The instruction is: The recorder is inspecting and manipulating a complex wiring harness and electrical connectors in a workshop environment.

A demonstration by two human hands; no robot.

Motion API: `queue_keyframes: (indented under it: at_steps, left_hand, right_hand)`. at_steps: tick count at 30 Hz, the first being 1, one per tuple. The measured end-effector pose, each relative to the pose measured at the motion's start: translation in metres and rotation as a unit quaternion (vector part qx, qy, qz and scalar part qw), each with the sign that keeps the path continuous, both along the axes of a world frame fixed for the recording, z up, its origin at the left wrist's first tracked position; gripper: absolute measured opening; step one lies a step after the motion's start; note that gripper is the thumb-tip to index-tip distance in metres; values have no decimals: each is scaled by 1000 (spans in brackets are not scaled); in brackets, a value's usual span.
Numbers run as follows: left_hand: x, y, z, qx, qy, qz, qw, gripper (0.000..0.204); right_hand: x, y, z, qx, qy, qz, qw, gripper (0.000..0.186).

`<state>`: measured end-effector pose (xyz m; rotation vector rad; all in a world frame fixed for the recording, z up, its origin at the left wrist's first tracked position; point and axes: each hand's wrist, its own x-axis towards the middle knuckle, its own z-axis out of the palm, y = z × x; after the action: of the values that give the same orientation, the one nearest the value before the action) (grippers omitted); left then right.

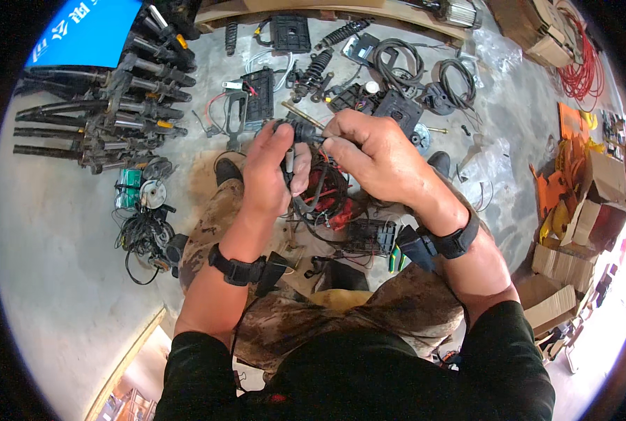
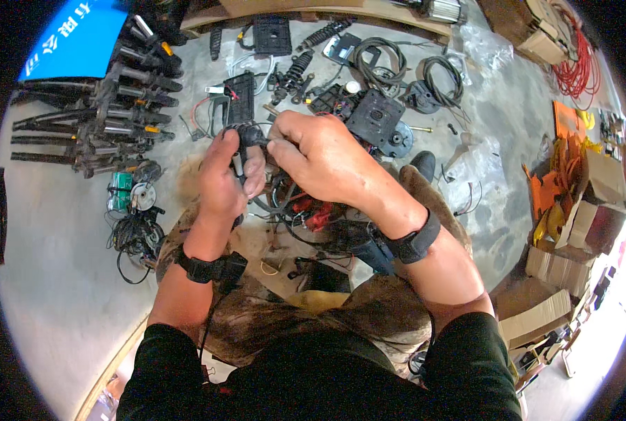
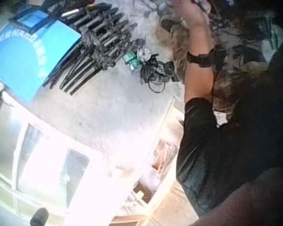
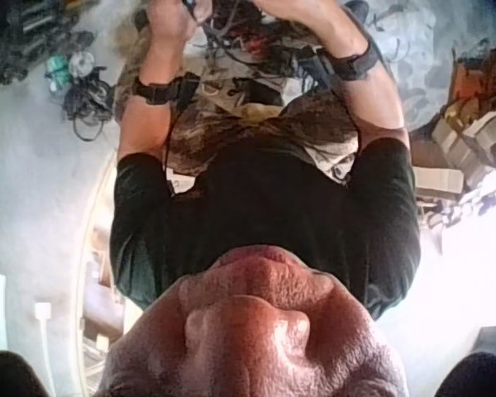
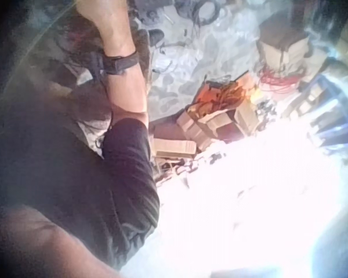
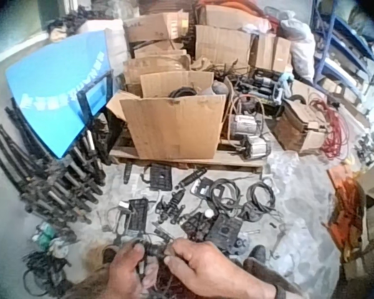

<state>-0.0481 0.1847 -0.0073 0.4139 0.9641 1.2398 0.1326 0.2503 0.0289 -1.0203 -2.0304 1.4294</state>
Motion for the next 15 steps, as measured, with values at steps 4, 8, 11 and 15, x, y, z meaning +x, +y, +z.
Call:
queue_keyframes:
  at_steps: [4,8,11,15]
  left_hand:
    - [-1,-2,3,5,46,-8,999,34]
    - [-1,-2,2,7,80,-12,997,33]
    - [-2,0,0,2,90,-25,996,33]
    - [-2,0,3,-10,102,-28,994,33]
  right_hand:
    - [3,1,-1,-38,-12,14,999,14]
    - [3,0,-5,30,-27,16,999,14]
    - [2,0,-9,93,-51,16,994,13]
    - [0,-2,-11,147,-55,4,988,14]
